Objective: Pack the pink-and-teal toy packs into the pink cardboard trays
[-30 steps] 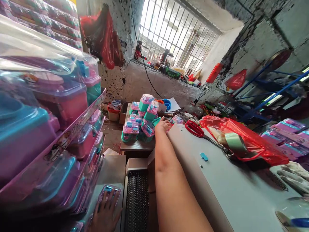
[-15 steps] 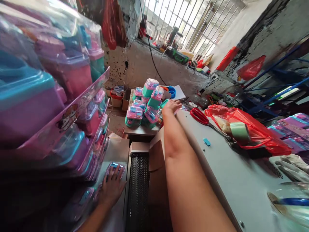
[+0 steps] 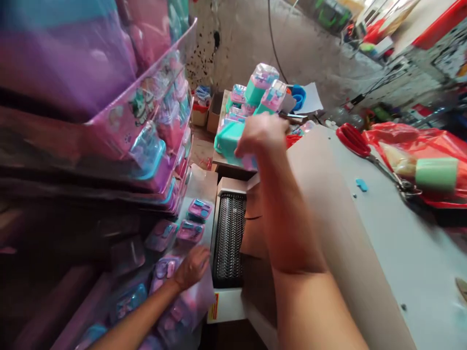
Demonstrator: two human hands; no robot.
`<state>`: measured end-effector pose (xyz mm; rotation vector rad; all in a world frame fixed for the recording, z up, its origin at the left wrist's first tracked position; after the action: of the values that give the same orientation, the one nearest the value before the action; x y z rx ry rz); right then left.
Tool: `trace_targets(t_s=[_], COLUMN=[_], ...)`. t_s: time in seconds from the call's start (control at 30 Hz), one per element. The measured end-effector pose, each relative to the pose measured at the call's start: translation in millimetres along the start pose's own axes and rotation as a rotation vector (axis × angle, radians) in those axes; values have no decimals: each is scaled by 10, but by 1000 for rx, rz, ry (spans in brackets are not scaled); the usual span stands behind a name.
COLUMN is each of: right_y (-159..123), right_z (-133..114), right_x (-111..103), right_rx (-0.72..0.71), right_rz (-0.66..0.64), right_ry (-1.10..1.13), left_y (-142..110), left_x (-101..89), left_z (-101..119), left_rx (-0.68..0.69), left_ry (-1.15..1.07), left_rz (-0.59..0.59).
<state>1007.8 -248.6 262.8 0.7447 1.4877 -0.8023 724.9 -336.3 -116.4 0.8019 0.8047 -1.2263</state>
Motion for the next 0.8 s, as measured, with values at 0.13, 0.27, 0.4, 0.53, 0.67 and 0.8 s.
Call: trace_targets(t_s=[0.13,0.27,0.4,0.53,0.67,0.8], right_y=[40,195,274,278,358,669], right_z=[-333,-583,-644,-654,-399,260], right_x=[1430,2604,3171,3387,2984,1970], right_rx=[-123,-322,-337,-382,-342,-134], right_rz=[-189,-281,-296,-350,-149,513], right_ry=[-118,-85,-46,47,315,393], left_y=[-69,99,-50,-280,-312,-279], left_x=[422,832,1232,1678,2061,2311], left_z=[42,-65,-178,-422,-656,-767], left_rx=[-123,-357,-285,-235,-230,-172], left_ry=[-10,100,185,235,221,195], left_rz=[-257,-322,-369,-383,-438,-486])
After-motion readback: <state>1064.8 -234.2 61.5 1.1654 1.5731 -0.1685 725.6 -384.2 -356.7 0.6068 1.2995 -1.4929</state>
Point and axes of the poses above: each hand's wrist, its own y-axis towards the middle knuckle, its own x-axis out of the palm, z = x × y, the point moved 3 cm from there along y, towards the middle knuckle, and after that the axes turned 12 degrees about y, right-handed, at the moved point
